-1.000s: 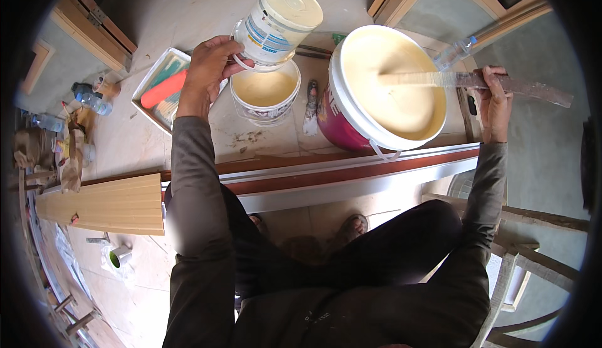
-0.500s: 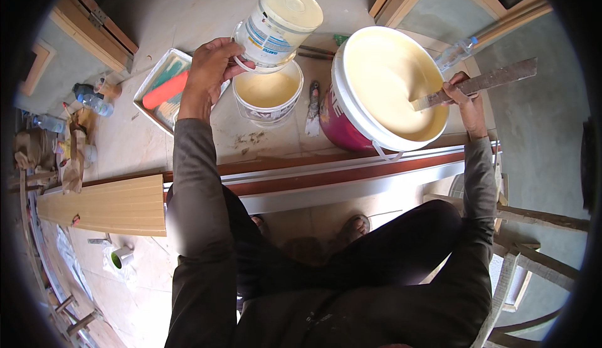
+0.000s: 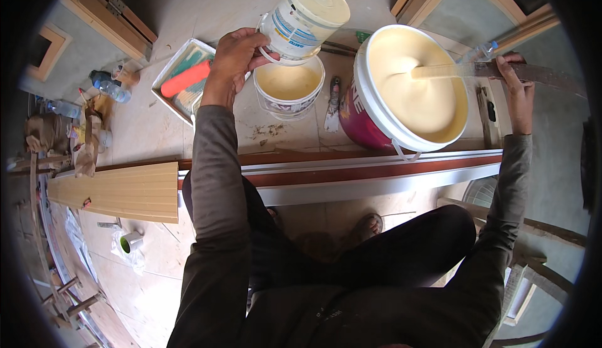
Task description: The person sits on the floor and stirs a thick yellow liquid in a large bucket using a flat tool. They then pour the liquid from a smaller bucket into the large bucket and continue stirring. Finally, they scoop some of the mixture from the large bucket into the smaller bucket.
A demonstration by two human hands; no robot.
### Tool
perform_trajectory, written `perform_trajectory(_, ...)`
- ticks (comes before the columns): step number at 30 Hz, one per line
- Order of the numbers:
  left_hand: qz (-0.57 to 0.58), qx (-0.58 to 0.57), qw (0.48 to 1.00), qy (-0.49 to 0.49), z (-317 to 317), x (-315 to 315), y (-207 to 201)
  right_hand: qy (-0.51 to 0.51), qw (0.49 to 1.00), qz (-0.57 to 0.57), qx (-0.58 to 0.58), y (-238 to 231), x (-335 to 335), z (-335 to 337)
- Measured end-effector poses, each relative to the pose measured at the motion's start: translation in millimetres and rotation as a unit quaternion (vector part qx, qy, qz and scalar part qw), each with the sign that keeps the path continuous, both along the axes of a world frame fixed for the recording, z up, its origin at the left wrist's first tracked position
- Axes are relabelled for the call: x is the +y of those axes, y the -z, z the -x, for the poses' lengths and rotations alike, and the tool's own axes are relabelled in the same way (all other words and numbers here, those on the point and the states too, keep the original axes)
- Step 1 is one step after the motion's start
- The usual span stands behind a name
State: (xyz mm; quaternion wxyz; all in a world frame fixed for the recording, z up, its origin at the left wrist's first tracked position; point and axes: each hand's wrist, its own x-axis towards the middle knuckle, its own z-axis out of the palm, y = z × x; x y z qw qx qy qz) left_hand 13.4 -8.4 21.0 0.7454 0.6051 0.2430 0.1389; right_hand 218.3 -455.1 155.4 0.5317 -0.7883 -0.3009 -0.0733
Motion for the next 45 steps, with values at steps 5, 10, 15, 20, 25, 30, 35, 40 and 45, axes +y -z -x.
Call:
perform_trajectory(5, 0.012, -0.026, 1.000, -0.004, -1, -3, -1, -0.013, 0.996, 0.083, 0.013, 62, -11, -35)
perform_trajectory(10, -0.006, 0.006, 1.000, -0.007, 2, -2, -2, -0.003, 0.991, 0.091, 0.100, 82, -24, -21)
perform_trajectory(15, -0.015, 0.014, 1.000, -0.007, -2, -2, -1, -0.030, 0.985, 0.066, 0.157, 68, -13, 10)
perform_trajectory(20, -0.006, 0.015, 1.000, -0.013, -5, -11, -8, -0.059, 0.995, -0.034, 0.077, 45, 6, 11)
perform_trajectory(25, -0.010, 0.013, 1.000, -0.003, -3, 1, 1, -0.047, 0.999, -0.004, -0.021, 16, 31, -13)
perform_trajectory(30, -0.013, 0.020, 1.000, -0.009, -8, -6, 0, -0.008, 0.995, 0.089, -0.034, 36, 23, -35)
perform_trajectory(35, -0.030, 0.037, 0.999, 0.001, -8, 4, 8, -0.032, 0.985, 0.148, 0.080, 74, 13, -14)
perform_trajectory(40, -0.031, 0.048, 0.998, 0.009, -5, 18, 19, -0.164, 0.969, 0.134, 0.131, 63, 37, 1)
perform_trajectory(45, 0.026, 0.044, 0.998, 0.035, -10, 21, 23, -0.185, 0.978, 0.084, 0.053, 34, 64, -11)
